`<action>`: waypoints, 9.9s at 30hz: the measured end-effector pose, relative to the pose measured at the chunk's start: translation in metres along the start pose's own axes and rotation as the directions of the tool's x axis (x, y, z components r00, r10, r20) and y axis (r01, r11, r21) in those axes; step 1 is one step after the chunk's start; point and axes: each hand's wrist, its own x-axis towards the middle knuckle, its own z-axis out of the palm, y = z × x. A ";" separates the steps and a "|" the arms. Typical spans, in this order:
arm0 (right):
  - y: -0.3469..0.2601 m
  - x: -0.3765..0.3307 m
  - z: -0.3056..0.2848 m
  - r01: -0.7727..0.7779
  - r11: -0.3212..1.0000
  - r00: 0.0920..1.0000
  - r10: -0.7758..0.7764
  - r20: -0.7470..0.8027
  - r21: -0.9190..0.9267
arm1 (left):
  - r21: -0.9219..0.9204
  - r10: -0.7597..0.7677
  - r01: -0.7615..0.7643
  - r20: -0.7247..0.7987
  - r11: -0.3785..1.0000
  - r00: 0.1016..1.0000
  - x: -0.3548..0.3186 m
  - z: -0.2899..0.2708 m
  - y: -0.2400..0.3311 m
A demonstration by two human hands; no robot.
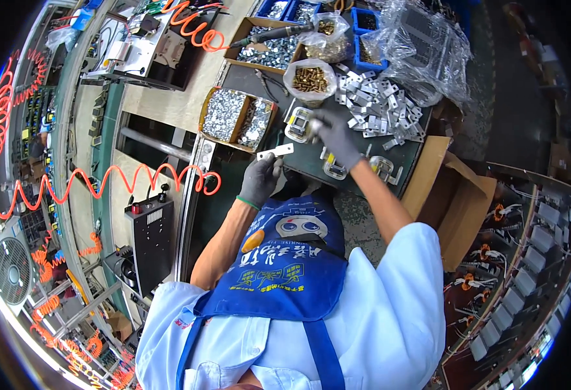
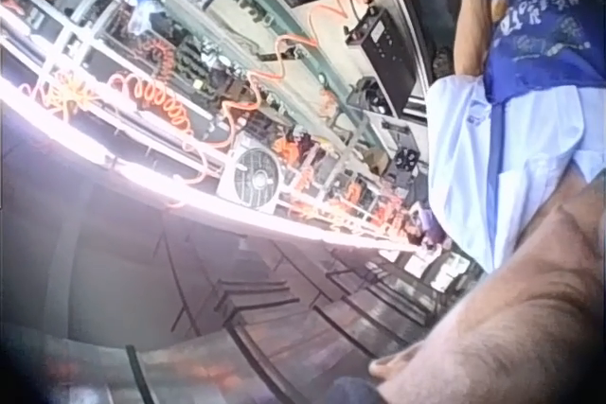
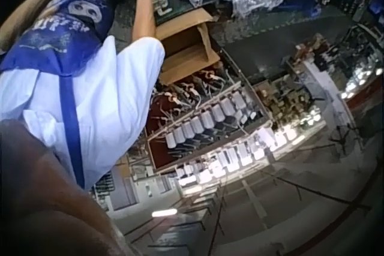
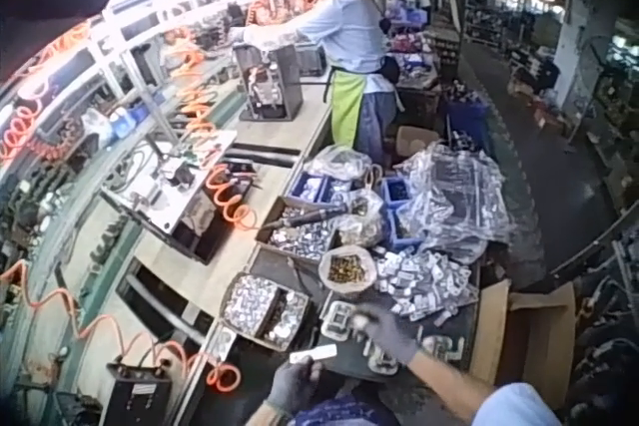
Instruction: Assembling small electrical components at a factory workbench using a pneumatic screwdriver.
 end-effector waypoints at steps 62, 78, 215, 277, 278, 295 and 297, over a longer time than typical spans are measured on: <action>0.088 -0.156 -0.152 -0.516 0.541 0.741 -0.108 -0.663 -0.664 | 0.779 0.298 -0.179 0.426 -0.600 0.854 0.131 -0.074 0.073; 0.100 -0.151 -0.145 -0.588 0.495 0.653 -0.176 -0.736 -0.640 | 0.780 0.191 -0.153 0.330 -0.607 0.924 0.146 -0.076 0.073; 0.125 -0.161 -0.186 -0.178 0.975 0.676 0.220 -0.703 0.134 | 0.401 -0.194 -0.658 0.743 -0.637 0.640 0.093 0.183 -0.244; 0.050 -0.084 -0.113 0.035 0.263 0.992 -0.126 0.001 -0.964 | 0.455 -0.128 -0.639 0.745 -0.620 0.655 0.097 0.103 -0.131; 0.050 -0.086 -0.112 0.046 0.268 0.990 -0.142 0.007 -0.962 | 0.422 -0.154 -0.648 0.752 -0.634 0.640 0.097 0.103 -0.130; 0.051 -0.087 -0.112 -0.049 0.272 0.993 -0.087 -0.075 -0.961 | 0.461 -0.161 -0.631 0.715 -0.623 0.681 0.098 0.103 -0.130; 0.051 -0.087 -0.111 -0.041 0.276 0.991 -0.108 -0.073 -0.960 | 0.466 -0.168 -0.622 0.700 -0.629 0.694 0.097 0.104 -0.130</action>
